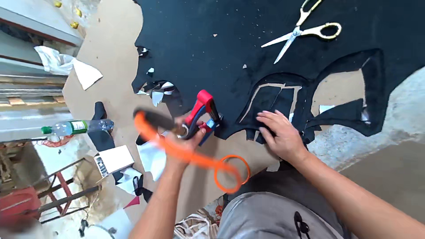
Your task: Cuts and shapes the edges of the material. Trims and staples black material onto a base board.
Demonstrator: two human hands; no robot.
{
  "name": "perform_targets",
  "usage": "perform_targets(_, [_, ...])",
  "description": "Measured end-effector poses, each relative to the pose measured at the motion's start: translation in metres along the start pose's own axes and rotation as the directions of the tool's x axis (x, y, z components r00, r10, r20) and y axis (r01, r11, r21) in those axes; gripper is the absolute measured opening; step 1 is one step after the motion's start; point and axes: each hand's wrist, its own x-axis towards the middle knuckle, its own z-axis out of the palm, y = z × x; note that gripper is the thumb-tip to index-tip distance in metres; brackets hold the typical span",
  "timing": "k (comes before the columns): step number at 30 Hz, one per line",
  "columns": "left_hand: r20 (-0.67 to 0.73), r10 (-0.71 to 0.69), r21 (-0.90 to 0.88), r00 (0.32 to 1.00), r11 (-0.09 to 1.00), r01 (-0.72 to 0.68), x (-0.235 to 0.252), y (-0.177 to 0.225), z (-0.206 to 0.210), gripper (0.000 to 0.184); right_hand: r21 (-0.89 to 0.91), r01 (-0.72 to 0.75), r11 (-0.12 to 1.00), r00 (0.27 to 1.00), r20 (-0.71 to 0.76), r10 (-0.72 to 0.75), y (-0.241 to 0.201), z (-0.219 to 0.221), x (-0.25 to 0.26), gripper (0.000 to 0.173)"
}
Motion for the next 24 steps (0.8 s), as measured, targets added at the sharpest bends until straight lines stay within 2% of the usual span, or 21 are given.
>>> perform_targets(3, [-0.228,-0.079,-0.090,0.971,0.994,0.059,-0.058,-0.020,0.028,0.033,-0.075,0.027,0.997,0.997,0.075,-0.022,0.004,-0.028,-0.008,0.035])
perform_targets(6, [-0.382,-0.187,-0.185,0.905,0.975,0.123,-0.100,-0.031,0.061,0.035,-0.065,0.134,0.989,0.973,0.197,-0.119,0.013,-0.035,0.010,0.033])
perform_targets(9, [-0.447,-0.280,-0.332,0.850,0.934,0.133,-0.124,-0.047,0.095,0.040,-0.004,0.288,0.958,0.895,0.356,-0.268,0.023,-0.028,0.052,0.032])
perform_targets(11, [-0.528,-0.373,-0.343,0.763,0.915,0.211,-0.121,-0.050,0.112,0.034,0.040,0.408,0.912,0.825,0.413,-0.386,0.030,-0.018,0.097,0.033])
perform_targets(13, [-0.594,-0.476,-0.419,0.649,0.871,0.255,-0.122,-0.035,0.119,0.030,0.086,0.522,0.848,0.727,0.475,-0.495,0.032,-0.006,0.137,0.035])
perform_targets(15, [-0.658,-0.493,-0.448,0.569,0.864,0.231,-0.125,-0.004,0.123,0.024,0.123,0.630,0.767,0.570,0.598,-0.564,0.032,0.012,0.172,0.043])
perform_targets(17, [-0.683,-0.486,-0.478,0.545,0.862,0.169,-0.119,0.026,0.134,0.021,0.110,0.718,0.687,0.428,0.708,-0.561,0.039,0.033,0.200,0.054])
perform_targets(18, [-0.687,-0.495,-0.496,0.531,0.854,0.156,-0.118,0.042,0.144,0.021,0.105,0.748,0.655,0.383,0.738,-0.556,0.044,0.041,0.202,0.058])
perform_targets(21, [-0.717,-0.546,-0.546,0.433,0.826,0.139,-0.093,0.066,0.172,0.026,0.097,0.778,0.621,0.354,0.748,-0.562,0.049,0.046,0.200,0.061])
perform_targets(24, [-0.708,-0.571,-0.560,0.414,0.812,0.162,-0.070,0.068,0.186,0.022,0.095,0.771,0.630,0.340,0.774,-0.534,0.048,0.045,0.202,0.062])
